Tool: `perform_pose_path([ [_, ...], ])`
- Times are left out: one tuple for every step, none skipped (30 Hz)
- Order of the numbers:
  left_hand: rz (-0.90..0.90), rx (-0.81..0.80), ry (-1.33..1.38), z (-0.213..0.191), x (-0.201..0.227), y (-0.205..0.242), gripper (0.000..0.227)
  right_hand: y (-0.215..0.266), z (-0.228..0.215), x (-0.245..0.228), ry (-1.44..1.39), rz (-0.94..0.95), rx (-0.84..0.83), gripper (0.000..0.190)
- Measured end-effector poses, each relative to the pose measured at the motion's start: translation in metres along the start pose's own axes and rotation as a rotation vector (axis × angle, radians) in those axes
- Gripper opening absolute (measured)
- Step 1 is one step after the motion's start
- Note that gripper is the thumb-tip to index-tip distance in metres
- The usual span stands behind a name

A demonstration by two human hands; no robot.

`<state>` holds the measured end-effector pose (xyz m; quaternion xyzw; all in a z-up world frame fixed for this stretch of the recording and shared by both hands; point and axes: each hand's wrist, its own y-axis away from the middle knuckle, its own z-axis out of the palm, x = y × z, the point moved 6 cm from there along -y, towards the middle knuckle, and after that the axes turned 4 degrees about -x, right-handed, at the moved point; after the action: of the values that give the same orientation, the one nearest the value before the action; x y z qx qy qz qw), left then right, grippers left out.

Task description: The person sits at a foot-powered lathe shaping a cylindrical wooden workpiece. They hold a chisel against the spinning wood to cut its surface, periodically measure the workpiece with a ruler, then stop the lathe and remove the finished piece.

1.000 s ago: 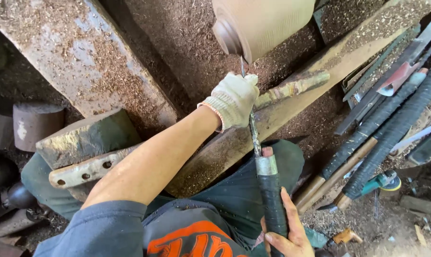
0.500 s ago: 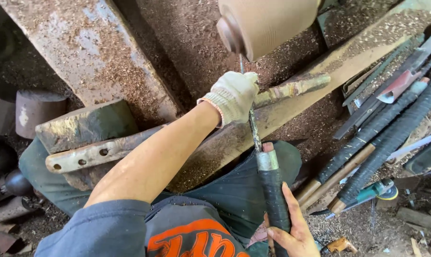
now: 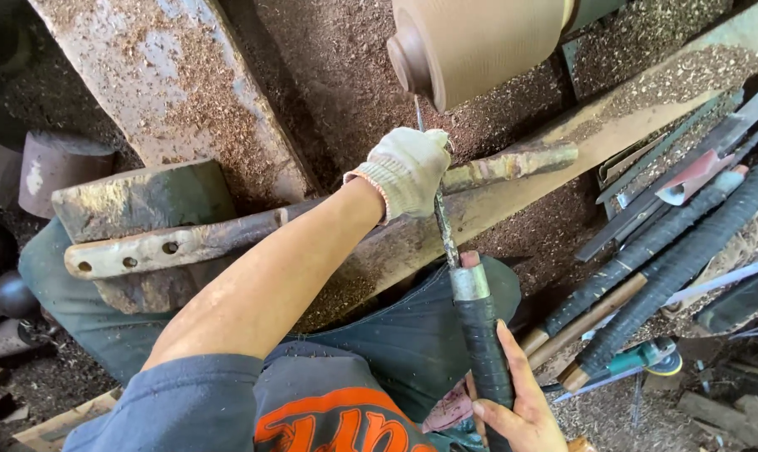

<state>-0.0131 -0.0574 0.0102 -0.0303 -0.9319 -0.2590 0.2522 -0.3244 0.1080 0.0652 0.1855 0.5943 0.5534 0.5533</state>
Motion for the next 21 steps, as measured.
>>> perform_pose_path([
  [-0.005,0.003,0.002,0.0,0.0,0.0,0.036,-0.001,-0.01,0.006,0.005,0.001,-0.004,0.117],
  [-0.016,-0.016,-0.012,0.001,0.0,0.0,0.035,-0.001,-0.017,0.011,0.009,-0.001,-0.052,0.117],
  [-0.022,-0.033,-0.028,0.001,0.0,0.0,0.035,-0.002,-0.022,0.016,0.011,-0.006,-0.098,0.117],
  [-0.023,-0.029,-0.028,0.002,-0.001,0.001,0.035,-0.004,-0.025,0.01,0.014,-0.009,-0.099,0.117],
  [-0.015,-0.007,-0.023,0.002,-0.001,0.001,0.034,-0.004,-0.023,0.007,0.03,-0.016,-0.12,0.118],
  [-0.007,0.016,-0.018,0.002,-0.001,0.001,0.034,-0.004,-0.022,0.003,0.047,-0.024,-0.141,0.119],
  [0.011,0.007,-0.02,0.004,0.0,0.0,0.034,0.0,-0.017,0.003,0.034,-0.026,-0.126,0.119],
  [-0.006,-0.01,-0.008,0.007,-0.003,-0.001,0.031,0.002,-0.013,0.003,0.051,-0.014,-0.076,0.118],
  [-0.026,-0.026,0.005,0.009,-0.006,-0.002,0.029,0.005,-0.01,0.002,0.07,-0.001,-0.028,0.118],
  [-0.01,-0.033,0.004,0.011,-0.008,-0.004,0.029,0.007,0.002,0.002,0.06,-0.002,-0.014,0.118],
  [0.051,-0.017,-0.014,0.01,-0.006,-0.007,0.025,0.008,0.012,0.003,0.045,0.01,0.028,0.119],
  [0.113,-0.001,-0.032,0.01,-0.005,-0.009,0.021,0.01,0.022,0.004,0.03,0.023,0.069,0.119],
  [0.124,-0.008,-0.032,0.01,-0.007,-0.012,0.021,0.01,0.03,0.012,0.021,0.024,0.08,0.119],
  [0.148,-0.015,-0.041,0.011,-0.007,-0.013,0.026,0.011,0.037,0.021,-0.059,0.027,0.085,0.121],
  [0.168,-0.017,-0.05,0.01,-0.007,-0.016,0.031,0.01,0.043,0.028,-0.136,0.026,0.088,0.122],
  [0.177,-0.019,-0.05,0.008,-0.006,-0.018,0.031,0.009,0.047,0.031,-0.14,0.024,0.095,0.122],
  [0.2,-0.062,-0.075,0.009,-0.004,-0.018,0.029,0.009,0.05,0.032,-0.208,-0.002,0.087,0.123],
  [0.224,-0.104,-0.1,0.011,-0.002,-0.018,0.027,0.009,0.053,0.034,-0.275,-0.028,0.079,0.123],
  [0.216,-0.101,-0.095,0.011,-0.003,-0.019,0.027,0.008,0.053,0.033,-0.267,-0.024,0.075,0.123],
  [0.212,-0.09,-0.097,0.01,-0.002,-0.019,0.026,0.008,0.053,0.032,-0.275,-0.034,0.079,0.123],
  [0.203,-0.077,-0.102,0.01,-0.003,-0.019,0.026,0.006,0.052,0.032,-0.281,-0.045,0.079,0.122],
])
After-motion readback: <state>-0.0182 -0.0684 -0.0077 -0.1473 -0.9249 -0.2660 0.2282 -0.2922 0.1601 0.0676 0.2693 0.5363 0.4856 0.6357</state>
